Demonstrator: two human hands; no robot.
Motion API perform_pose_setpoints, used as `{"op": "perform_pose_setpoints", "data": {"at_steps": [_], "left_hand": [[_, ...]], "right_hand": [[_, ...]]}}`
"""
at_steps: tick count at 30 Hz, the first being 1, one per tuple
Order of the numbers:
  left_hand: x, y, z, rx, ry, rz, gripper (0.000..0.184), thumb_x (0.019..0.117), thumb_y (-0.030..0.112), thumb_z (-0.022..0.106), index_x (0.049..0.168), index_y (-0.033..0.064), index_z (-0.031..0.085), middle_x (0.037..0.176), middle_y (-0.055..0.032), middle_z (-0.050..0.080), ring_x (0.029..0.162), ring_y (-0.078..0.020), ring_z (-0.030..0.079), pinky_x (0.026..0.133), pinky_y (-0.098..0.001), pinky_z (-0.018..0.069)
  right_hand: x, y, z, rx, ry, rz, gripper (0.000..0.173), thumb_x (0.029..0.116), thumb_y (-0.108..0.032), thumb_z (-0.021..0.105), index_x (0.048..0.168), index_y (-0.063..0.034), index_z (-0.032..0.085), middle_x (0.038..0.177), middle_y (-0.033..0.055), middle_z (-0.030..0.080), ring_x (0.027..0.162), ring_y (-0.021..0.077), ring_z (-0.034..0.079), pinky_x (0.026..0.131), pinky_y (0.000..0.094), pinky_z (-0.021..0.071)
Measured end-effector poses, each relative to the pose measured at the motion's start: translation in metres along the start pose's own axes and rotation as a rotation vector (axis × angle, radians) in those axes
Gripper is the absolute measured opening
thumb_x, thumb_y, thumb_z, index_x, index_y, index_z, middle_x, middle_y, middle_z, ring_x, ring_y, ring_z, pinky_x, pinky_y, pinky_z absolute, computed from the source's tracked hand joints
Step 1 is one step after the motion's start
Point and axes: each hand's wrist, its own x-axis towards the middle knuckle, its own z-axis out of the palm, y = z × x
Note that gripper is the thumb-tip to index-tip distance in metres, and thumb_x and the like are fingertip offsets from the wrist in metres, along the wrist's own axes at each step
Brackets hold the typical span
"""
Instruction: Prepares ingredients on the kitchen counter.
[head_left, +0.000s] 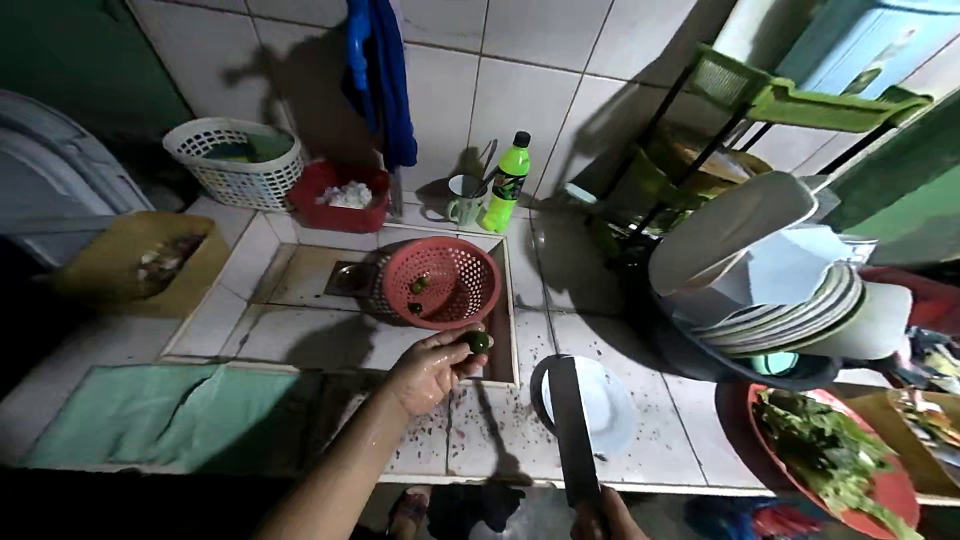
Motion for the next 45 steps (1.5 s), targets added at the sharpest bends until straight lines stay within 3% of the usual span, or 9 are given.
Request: {"op": "perform_pose_setpoints", "data": {"at_steps": [3,5,7,9,11,23,35,41,45], "left_hand": [[-0.023,-0.014,0.001,0.023,0.034,0.030,0.037,0.1027,-0.002,0.042,0.135,0.0023,0.059,0.119,-0.0093,0.068,0.091,-0.0131,0.068,0.082,-0.0260,0.0570],[-0.033,-0.027,0.002,0.320,0.124,0.088,0.035,0.0986,-0.006,0.054,0.132,0.0005,0.062,0.119,-0.0096,0.068,0.092,-0.0147,0.068,0.084,-0.0297,0.0573],[-0.037,-0.047,-0.003,0.808,0.148,0.166,0.034,0.0954,0.001,0.068,0.130,0.0043,0.067,0.123,-0.0100,0.067,0.099,-0.0163,0.068,0.089,-0.0334,0.0572],[-0.040,-0.069,-0.005,1.125,0.168,0.196,0.037,0.0946,0.009,0.071,0.131,0.0086,0.067,0.124,-0.0114,0.067,0.104,-0.0209,0.068,0.093,-0.0394,0.0569],[-0.041,-0.088,-0.003,1.250,0.161,0.164,0.041,0.0960,0.011,0.070,0.136,0.0065,0.061,0.126,-0.0145,0.066,0.108,-0.0259,0.067,0.097,-0.0442,0.0546],[-0.042,-0.124,0.007,1.274,0.181,0.151,0.025,0.0979,0.008,0.065,0.121,0.0004,0.066,0.122,-0.0176,0.066,0.110,-0.0299,0.065,0.099,-0.0458,0.0526],[-0.044,-0.116,0.010,1.377,0.180,0.079,0.023,0.0979,0.012,0.066,0.119,0.0028,0.065,0.121,-0.0170,0.064,0.114,-0.0316,0.063,0.099,-0.0473,0.0525],[-0.045,-0.106,0.015,1.409,0.111,0.032,0.034,0.0973,0.008,0.065,0.130,0.0009,0.061,0.129,-0.0205,0.060,0.118,-0.0350,0.062,0.100,-0.0484,0.0522],[-0.041,-0.099,0.015,1.429,0.086,0.009,0.032,0.0951,0.007,0.067,0.126,0.0005,0.063,0.126,-0.0198,0.060,0.115,-0.0336,0.062,0.097,-0.0463,0.0534]], "right_hand": [[-0.008,0.000,0.003,-0.026,-0.040,-0.045,0.030,0.1023,-0.009,0.051,0.124,0.0107,0.056,0.079,0.0145,0.067,0.061,0.0239,0.065,0.059,0.0450,0.0566],[-0.012,-0.001,0.004,-0.028,-0.078,-0.045,0.030,0.1032,-0.010,0.051,0.126,0.0087,0.056,0.079,0.0130,0.067,0.062,0.0224,0.064,0.059,0.0434,0.0561],[-0.016,-0.002,0.007,-0.038,-0.107,-0.017,0.030,0.1037,-0.010,0.051,0.127,0.0073,0.057,0.080,0.0139,0.068,0.061,0.0238,0.065,0.059,0.0450,0.0564],[-0.016,-0.003,0.010,-0.076,-0.148,0.034,0.029,0.1048,-0.012,0.049,0.128,0.0036,0.058,0.082,0.0137,0.068,0.062,0.0251,0.065,0.060,0.0463,0.0563],[-0.018,-0.006,0.012,-0.140,-0.198,0.100,0.030,0.1063,-0.016,0.049,0.131,-0.0002,0.058,0.083,0.0129,0.068,0.065,0.0256,0.065,0.063,0.0469,0.0562],[-0.030,-0.010,0.017,-0.342,-0.315,0.166,0.032,0.1079,-0.022,0.048,0.134,-0.0062,0.058,0.091,0.0170,0.070,0.083,0.0339,0.070,0.078,0.0538,0.0564],[-0.032,-0.023,0.023,-0.453,-0.344,0.191,0.034,0.1102,-0.025,0.044,0.139,-0.0092,0.054,0.098,0.0182,0.071,0.091,0.0358,0.071,0.084,0.0548,0.0557],[-0.028,-0.033,0.023,-0.526,-0.389,0.229,0.036,0.1111,-0.027,0.041,0.140,-0.0079,0.051,0.105,0.0208,0.071,0.100,0.0392,0.071,0.088,0.0570,0.0551],[-0.021,-0.046,0.026,-0.584,-0.432,0.267,0.036,0.1117,-0.025,0.039,0.143,-0.0091,0.048,0.108,0.0205,0.071,0.103,0.0386,0.071,0.089,0.0552,0.0555]]}}
